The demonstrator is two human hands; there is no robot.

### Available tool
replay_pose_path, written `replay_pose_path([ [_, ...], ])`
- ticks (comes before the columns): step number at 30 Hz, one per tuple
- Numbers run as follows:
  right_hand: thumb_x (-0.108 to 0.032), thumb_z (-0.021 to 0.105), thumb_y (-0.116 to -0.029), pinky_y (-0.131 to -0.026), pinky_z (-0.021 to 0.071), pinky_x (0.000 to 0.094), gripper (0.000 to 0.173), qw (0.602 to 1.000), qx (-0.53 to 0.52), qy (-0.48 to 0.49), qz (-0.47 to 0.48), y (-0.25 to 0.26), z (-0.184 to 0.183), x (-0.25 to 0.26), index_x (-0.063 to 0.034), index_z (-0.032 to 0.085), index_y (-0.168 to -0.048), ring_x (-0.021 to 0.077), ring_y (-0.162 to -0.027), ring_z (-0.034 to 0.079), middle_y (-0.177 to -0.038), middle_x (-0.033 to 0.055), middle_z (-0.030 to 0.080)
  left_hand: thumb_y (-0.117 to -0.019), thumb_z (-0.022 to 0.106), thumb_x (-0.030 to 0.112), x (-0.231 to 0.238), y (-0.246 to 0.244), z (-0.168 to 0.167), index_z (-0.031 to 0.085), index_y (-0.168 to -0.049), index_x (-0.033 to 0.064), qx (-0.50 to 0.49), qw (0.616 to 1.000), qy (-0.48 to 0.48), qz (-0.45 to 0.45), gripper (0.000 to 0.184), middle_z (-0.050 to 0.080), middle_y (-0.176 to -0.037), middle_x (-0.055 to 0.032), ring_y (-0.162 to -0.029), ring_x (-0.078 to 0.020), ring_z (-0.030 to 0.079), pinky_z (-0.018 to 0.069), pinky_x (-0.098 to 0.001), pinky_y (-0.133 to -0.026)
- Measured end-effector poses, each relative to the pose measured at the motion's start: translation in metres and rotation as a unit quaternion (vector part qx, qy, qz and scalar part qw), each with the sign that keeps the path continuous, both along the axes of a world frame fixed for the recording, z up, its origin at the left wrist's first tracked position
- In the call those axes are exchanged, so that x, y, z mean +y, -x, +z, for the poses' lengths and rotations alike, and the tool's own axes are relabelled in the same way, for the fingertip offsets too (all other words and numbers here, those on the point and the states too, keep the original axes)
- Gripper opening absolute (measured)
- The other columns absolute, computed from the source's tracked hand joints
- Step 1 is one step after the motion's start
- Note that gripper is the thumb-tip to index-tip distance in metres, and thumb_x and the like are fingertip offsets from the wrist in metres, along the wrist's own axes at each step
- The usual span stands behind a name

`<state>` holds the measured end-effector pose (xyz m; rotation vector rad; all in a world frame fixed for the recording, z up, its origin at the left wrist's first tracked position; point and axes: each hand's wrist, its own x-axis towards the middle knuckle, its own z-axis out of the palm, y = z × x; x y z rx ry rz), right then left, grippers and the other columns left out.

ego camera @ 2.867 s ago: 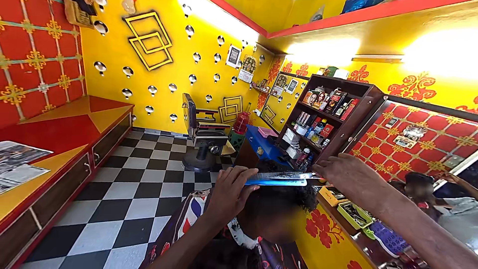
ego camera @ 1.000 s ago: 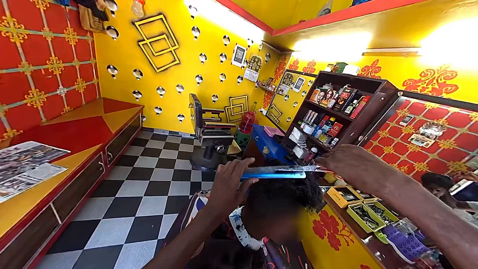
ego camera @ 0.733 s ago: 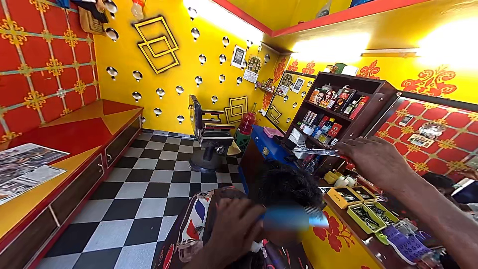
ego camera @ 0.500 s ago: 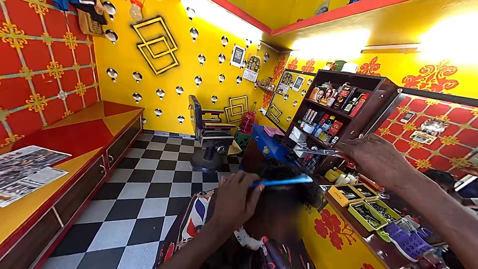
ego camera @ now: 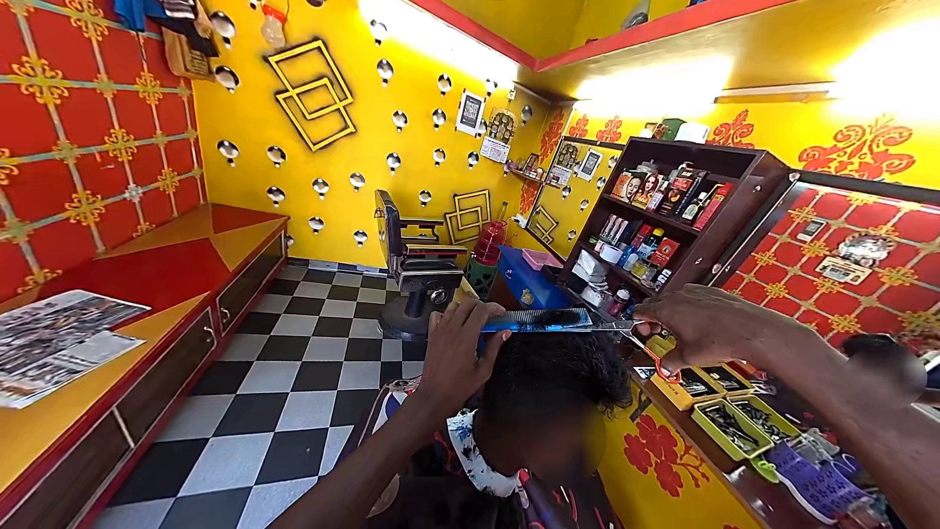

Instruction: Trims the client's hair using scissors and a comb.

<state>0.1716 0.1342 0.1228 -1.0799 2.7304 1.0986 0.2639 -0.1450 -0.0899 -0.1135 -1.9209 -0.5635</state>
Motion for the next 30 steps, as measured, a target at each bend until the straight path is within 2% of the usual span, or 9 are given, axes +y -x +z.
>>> replay_pose_path([
  [3, -0.053, 0.086, -0.0765, -0.090, 0.0504, 0.0458, 0.052, 0.999, 0.001, 0.008, 0.039, 0.002, -0.006, -0.006, -0.0225, 0.070, -0.115, 0.0158, -0.098, 0.066, -0.105, -0.0048, 0.071, -0.0998, 0.061, 0.042, -0.005, 0.001, 0.002, 0.068, -0.125, 0.0199, 0.023, 0.999, 0.016, -0.018, 0.034, 0.067, -0.113, 0.0010, -0.099, -0.0198, 0.061, 0.0440, -0.0446, -0.078],
  [6, -0.036, 0.083, -0.0851, -0.091, 0.0522, 0.0452, 0.038, 0.995, 0.013, 0.022, 0.095, -0.001, -0.009, -0.013, -0.0213, 0.071, -0.118, 0.0186, -0.101, 0.068, -0.108, -0.0025, 0.073, -0.0999, 0.061, 0.041, -0.009, 0.000, 0.005, 0.068, -0.126, 0.0193, 0.033, 0.999, 0.025, -0.034, 0.034, 0.066, -0.114, 0.0007, -0.101, -0.0198, 0.061, 0.0453, -0.0454, -0.080],
  [10, -0.014, 0.078, -0.0882, -0.083, 0.0541, 0.0418, 0.021, 0.991, 0.043, 0.012, 0.130, -0.004, -0.004, -0.011, -0.0203, 0.073, -0.108, 0.0187, -0.085, 0.069, -0.090, -0.0010, 0.073, -0.0996, 0.062, 0.040, -0.012, -0.003, 0.006, 0.063, -0.134, 0.0154, 0.023, 0.999, 0.026, -0.030, 0.043, 0.067, -0.116, -0.0021, -0.101, -0.0219, 0.062, 0.0464, -0.0480, -0.081],
  [13, -0.016, 0.073, -0.0925, -0.086, 0.0519, 0.0425, 0.026, 0.995, 0.047, -0.009, 0.092, -0.007, 0.000, -0.012, -0.0233, 0.073, -0.117, 0.0201, -0.090, 0.069, -0.096, -0.0003, 0.074, -0.0991, 0.063, 0.041, -0.011, -0.005, 0.009, 0.059, -0.138, 0.0144, 0.013, 0.999, 0.024, -0.033, 0.047, 0.067, -0.114, -0.0011, -0.100, -0.0217, 0.063, 0.0466, -0.0488, -0.080],
  [16, -0.016, 0.073, -0.0930, -0.085, 0.0528, 0.0435, 0.024, 0.995, 0.049, -0.015, 0.087, -0.012, -0.001, -0.017, -0.0227, 0.073, -0.116, 0.0212, -0.089, 0.070, -0.094, 0.0005, 0.074, -0.0992, 0.064, 0.040, -0.011, -0.007, 0.010, 0.057, -0.140, 0.0129, 0.010, 0.999, 0.021, -0.039, 0.050, 0.068, -0.114, -0.0003, -0.100, -0.0211, 0.062, 0.0457, -0.0478, -0.082],
  [20, -0.012, 0.078, -0.0865, -0.087, 0.0529, 0.0454, 0.036, 0.994, 0.061, -0.006, 0.090, -0.010, 0.000, -0.014, -0.0261, 0.075, -0.119, 0.0228, -0.090, 0.070, -0.096, 0.0003, 0.075, -0.0989, 0.065, 0.039, -0.012, -0.008, 0.009, 0.057, -0.140, 0.0120, 0.008, 0.999, 0.022, -0.040, 0.050, 0.068, -0.111, 0.0002, -0.098, -0.0201, 0.061, 0.0441, -0.0459, -0.082],
  [26, -0.026, 0.087, -0.0817, -0.090, 0.0505, 0.0506, 0.037, 0.995, 0.030, 0.020, 0.091, -0.021, -0.005, -0.024, -0.0205, 0.072, -0.115, 0.0230, -0.103, 0.068, -0.109, -0.0002, 0.073, -0.0980, 0.068, 0.035, -0.009, -0.011, 0.011, 0.055, -0.142, 0.0107, 0.009, 0.998, 0.017, -0.065, 0.051, 0.069, -0.113, -0.0018, -0.102, -0.0213, 0.063, 0.0460, -0.0487, -0.085],
  [28, -0.020, 0.082, -0.0860, -0.082, 0.0539, 0.0482, 0.026, 0.993, 0.045, 0.016, 0.110, -0.027, -0.006, -0.028, -0.0203, 0.073, -0.110, 0.0236, -0.094, 0.070, -0.100, 0.0012, 0.073, -0.0977, 0.069, 0.033, -0.009, -0.011, 0.011, 0.055, -0.141, 0.0094, 0.017, 0.996, 0.019, -0.081, 0.051, 0.069, -0.112, -0.0028, -0.102, -0.0215, 0.064, 0.0476, -0.0479, -0.088],
  [30, -0.009, 0.078, -0.0870, -0.079, 0.0539, 0.0463, 0.029, 0.991, 0.053, 0.010, 0.126, -0.028, -0.006, -0.028, -0.0215, 0.073, -0.112, 0.0238, -0.087, 0.070, -0.092, 0.0023, 0.073, -0.0985, 0.068, 0.033, -0.010, -0.011, 0.011, 0.055, -0.141, 0.0084, 0.018, 0.996, 0.025, -0.086, 0.051, 0.069, -0.113, -0.0039, -0.102, -0.0218, 0.064, 0.0491, -0.0479, -0.090],
])
